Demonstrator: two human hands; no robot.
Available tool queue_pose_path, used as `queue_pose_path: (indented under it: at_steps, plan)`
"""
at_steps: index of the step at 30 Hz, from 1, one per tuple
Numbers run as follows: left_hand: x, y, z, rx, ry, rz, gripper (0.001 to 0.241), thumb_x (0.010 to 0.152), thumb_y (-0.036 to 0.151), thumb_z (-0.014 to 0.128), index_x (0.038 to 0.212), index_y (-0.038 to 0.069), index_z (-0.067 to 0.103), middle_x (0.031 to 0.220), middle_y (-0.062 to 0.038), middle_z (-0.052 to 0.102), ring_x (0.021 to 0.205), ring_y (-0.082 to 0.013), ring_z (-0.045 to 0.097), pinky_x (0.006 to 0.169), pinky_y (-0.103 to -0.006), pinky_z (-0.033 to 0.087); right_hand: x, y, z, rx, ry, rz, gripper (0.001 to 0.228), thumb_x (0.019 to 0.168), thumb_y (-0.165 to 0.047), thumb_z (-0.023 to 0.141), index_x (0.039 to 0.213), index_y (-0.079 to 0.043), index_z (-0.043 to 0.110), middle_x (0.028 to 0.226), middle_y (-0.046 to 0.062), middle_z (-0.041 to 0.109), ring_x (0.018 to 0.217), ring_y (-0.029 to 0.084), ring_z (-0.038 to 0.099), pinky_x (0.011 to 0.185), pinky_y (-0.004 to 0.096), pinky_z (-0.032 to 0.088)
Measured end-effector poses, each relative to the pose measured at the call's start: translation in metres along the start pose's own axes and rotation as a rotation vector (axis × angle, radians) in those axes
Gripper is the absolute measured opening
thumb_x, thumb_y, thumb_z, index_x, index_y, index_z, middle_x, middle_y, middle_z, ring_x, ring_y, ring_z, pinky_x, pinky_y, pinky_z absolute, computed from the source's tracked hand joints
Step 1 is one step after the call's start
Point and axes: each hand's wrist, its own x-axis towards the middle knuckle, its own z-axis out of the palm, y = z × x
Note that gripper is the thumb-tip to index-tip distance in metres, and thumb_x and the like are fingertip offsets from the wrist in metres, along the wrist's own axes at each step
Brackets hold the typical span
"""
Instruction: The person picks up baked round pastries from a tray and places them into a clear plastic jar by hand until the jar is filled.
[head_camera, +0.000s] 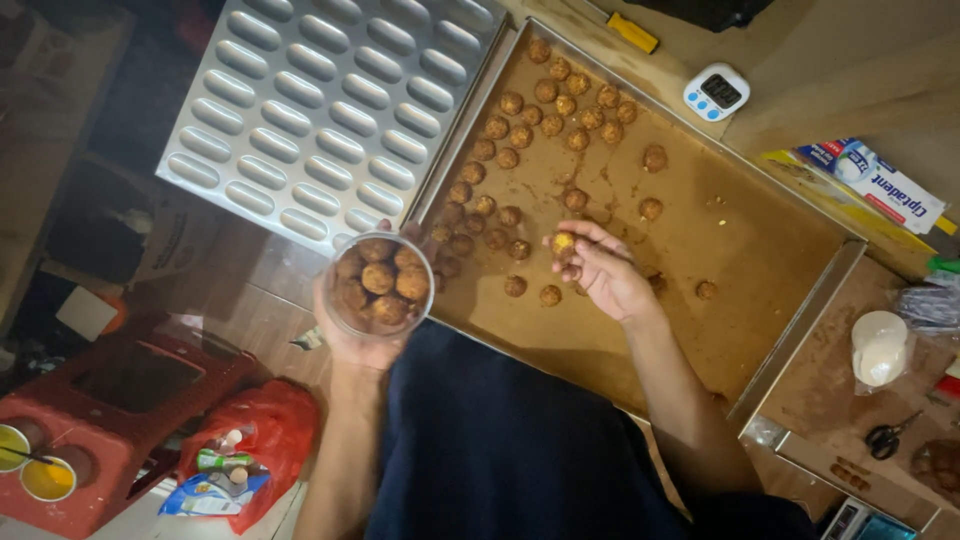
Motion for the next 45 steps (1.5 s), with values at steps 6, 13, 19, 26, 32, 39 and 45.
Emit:
queue_pose_path:
  at_steps: [6, 13, 19, 26, 32, 39, 45]
  plan:
    - [0.004, -0.013, 0.010, 0.099, 0.133, -0.010, 0.070, 0.096, 0.049, 0.041, 0.146, 0.001, 0.051, 0.149, -0.029, 0.052, 0.139, -0.0525, 0.048, 0.116, -0.0590, 0.042, 0.015, 0.019, -0.014, -0.766, 0.287, -0.049, 0.035, 0.098, -0.018, 0.066, 0.131, -0.007, 0.066, 0.112, 0.014, 0.075, 0.089, 0.017, 0.074, 0.075, 0.027, 0.065]
    - [-0.001, 0.000, -0.003, 0.061, 0.038, 0.009, 0.076, 0.095, 0.052, 0.047, 0.153, 0.001, 0.045, 0.155, -0.031, 0.044, 0.144, -0.0590, 0.038, 0.116, -0.0656, 0.039, 0.022, 0.043, -0.004, -1.577, 0.320, -0.142, 0.035, 0.092, -0.025, 0.076, 0.125, -0.017, 0.066, 0.127, 0.003, 0.067, 0.088, 0.021, 0.071, 0.073, 0.033, 0.062]
    - [-0.008, 0.022, -0.013, -0.262, -0.136, -0.014, 0.081, 0.092, 0.050, 0.052, 0.156, 0.001, 0.043, 0.158, -0.043, 0.038, 0.150, -0.0607, 0.033, 0.119, -0.0693, 0.036, 0.029, 0.044, 0.006, -1.764, 0.349, -0.301, 0.034, 0.090, -0.025, 0.074, 0.122, -0.014, 0.068, 0.123, 0.003, 0.066, 0.109, 0.025, 0.067, 0.086, 0.041, 0.059]
    - [-0.016, 0.039, -0.016, 0.124, 0.099, 0.168, 0.091, 0.083, 0.059, 0.067, 0.154, 0.005, 0.047, 0.159, -0.032, 0.042, 0.148, -0.0539, 0.039, 0.122, -0.0641, 0.037, 0.035, 0.053, 0.003, -1.792, 0.256, -0.367, 0.026, 0.094, -0.025, 0.073, 0.117, -0.015, 0.071, 0.119, 0.003, 0.067, 0.103, 0.022, 0.069, 0.084, 0.040, 0.059]
    - [-0.017, 0.042, -0.021, 0.140, 0.075, 0.178, 0.091, 0.088, 0.063, 0.060, 0.157, 0.006, 0.046, 0.163, -0.029, 0.041, 0.152, -0.0493, 0.041, 0.124, -0.0607, 0.038, 0.030, 0.029, -0.005, -1.585, 0.346, -0.325, 0.018, 0.099, -0.018, 0.069, 0.117, -0.014, 0.072, 0.120, 0.006, 0.071, 0.083, 0.018, 0.070, 0.070, 0.032, 0.061]
    - [-0.016, 0.039, -0.018, 0.089, 0.158, 0.169, 0.087, 0.090, 0.067, 0.052, 0.153, 0.007, 0.051, 0.159, -0.031, 0.044, 0.148, -0.0506, 0.045, 0.118, -0.0655, 0.042, 0.037, -0.022, -0.078, -1.387, 0.637, -0.528, 0.022, 0.098, 0.000, 0.071, 0.118, -0.007, 0.072, 0.110, 0.010, 0.070, 0.087, 0.017, 0.072, 0.072, 0.029, 0.058]
    - [-0.023, 0.038, -0.019, -0.002, -0.022, 0.133, 0.076, 0.092, 0.053, 0.058, 0.153, 0.007, 0.052, 0.158, -0.033, 0.046, 0.147, -0.0527, 0.047, 0.117, -0.0638, 0.044, 0.045, -0.014, -0.145, -1.055, 0.695, -0.496, 0.025, 0.098, 0.004, 0.067, 0.121, -0.003, 0.070, 0.113, 0.007, 0.072, 0.097, 0.013, 0.069, 0.085, 0.025, 0.057]
